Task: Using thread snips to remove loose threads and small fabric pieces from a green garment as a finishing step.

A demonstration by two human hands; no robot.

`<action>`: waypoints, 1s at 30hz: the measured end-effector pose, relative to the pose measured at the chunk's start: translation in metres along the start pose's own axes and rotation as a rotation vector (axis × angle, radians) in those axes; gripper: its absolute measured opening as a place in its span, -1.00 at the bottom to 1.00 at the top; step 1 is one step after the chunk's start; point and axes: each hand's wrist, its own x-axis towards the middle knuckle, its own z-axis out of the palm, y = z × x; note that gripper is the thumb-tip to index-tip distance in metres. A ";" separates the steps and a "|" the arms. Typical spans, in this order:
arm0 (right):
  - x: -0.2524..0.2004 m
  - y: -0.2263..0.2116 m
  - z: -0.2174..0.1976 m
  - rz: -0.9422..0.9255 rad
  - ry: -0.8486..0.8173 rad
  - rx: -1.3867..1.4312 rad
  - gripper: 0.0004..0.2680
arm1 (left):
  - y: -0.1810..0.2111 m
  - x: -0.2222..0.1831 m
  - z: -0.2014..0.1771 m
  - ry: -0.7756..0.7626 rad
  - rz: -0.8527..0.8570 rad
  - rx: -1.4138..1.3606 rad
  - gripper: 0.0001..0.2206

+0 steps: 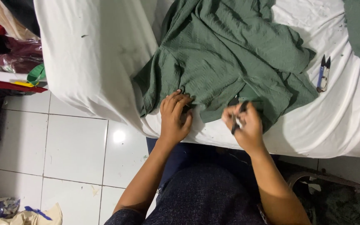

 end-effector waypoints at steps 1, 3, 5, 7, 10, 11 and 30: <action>-0.005 -0.002 -0.008 -0.004 -0.035 -0.016 -0.79 | 0.001 0.001 -0.001 0.013 0.000 -0.029 -0.72; -0.011 -0.001 -0.017 0.000 -0.071 -0.035 -0.78 | 0.006 0.004 0.001 0.021 -0.006 -0.059 -0.73; -0.013 0.004 -0.016 -0.032 0.020 -0.082 -0.76 | 0.014 0.010 0.005 0.055 0.032 -0.058 -0.71; -0.003 -0.005 0.000 -0.073 0.052 -0.172 -0.75 | 0.014 0.011 0.011 0.024 0.050 -0.021 -0.71; 0.016 -0.001 0.026 -0.171 0.084 -0.370 -0.72 | 0.011 0.008 0.014 0.004 0.068 0.000 -0.73; 0.022 0.004 0.035 -0.223 0.088 -0.481 -0.71 | 0.009 0.006 0.014 0.009 0.070 -0.020 -0.76; 0.072 -0.031 0.056 -0.252 0.028 -0.212 -0.74 | -0.019 0.030 -0.011 0.354 -0.096 0.145 -0.88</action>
